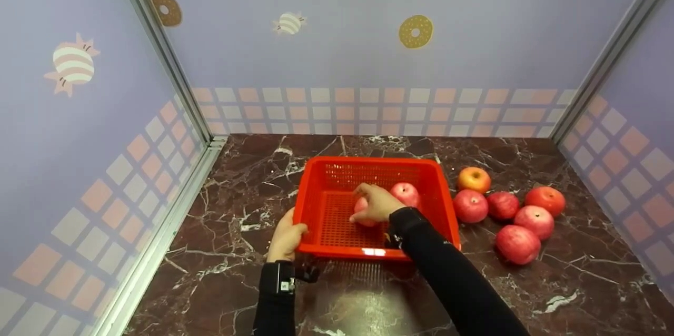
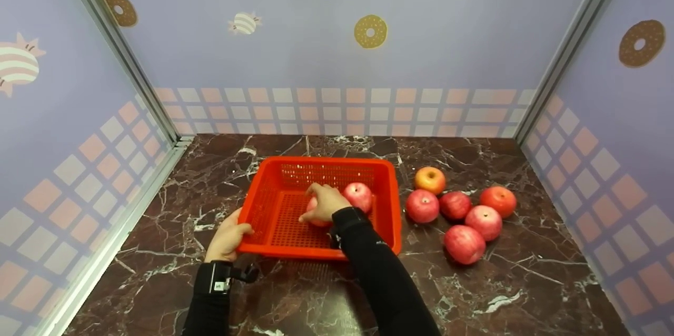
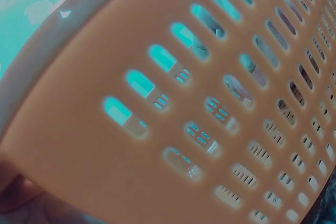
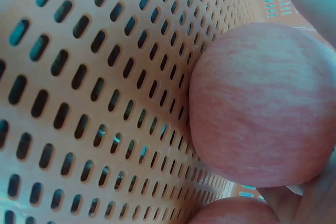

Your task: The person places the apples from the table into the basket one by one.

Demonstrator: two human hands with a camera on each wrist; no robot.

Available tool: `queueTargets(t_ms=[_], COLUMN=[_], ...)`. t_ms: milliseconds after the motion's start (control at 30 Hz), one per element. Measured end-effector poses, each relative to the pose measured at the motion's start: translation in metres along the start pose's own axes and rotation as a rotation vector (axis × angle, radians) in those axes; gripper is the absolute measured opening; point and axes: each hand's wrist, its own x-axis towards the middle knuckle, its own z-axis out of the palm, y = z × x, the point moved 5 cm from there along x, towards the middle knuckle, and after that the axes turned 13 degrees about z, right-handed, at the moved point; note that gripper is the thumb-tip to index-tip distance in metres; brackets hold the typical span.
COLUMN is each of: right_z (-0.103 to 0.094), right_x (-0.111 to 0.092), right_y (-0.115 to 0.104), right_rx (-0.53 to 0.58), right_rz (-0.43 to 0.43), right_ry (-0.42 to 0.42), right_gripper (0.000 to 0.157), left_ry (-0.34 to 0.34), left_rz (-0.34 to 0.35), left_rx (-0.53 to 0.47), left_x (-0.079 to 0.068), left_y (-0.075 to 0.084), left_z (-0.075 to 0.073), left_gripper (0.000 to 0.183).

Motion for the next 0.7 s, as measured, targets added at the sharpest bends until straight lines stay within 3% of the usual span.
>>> queueTargets(t_ms=[367,700], right_z=[-0.006,-0.020], right_x=[0.003,0.000], right_y=[-0.001,-0.003], right_rx=[0.051,0.137], right_rz=[0.004,-0.001], right_ry=[0.076,0.174], right_gripper=[0.073,0.065], left_ry=[0.003,0.005], left_rz=[0.009,0.000], left_rx=[-0.022,-0.007], left_x=[-0.001,-0.002], left_y=[0.002,0.001], left_z=[0.000,0.001], left_gripper=[0.073,0.075])
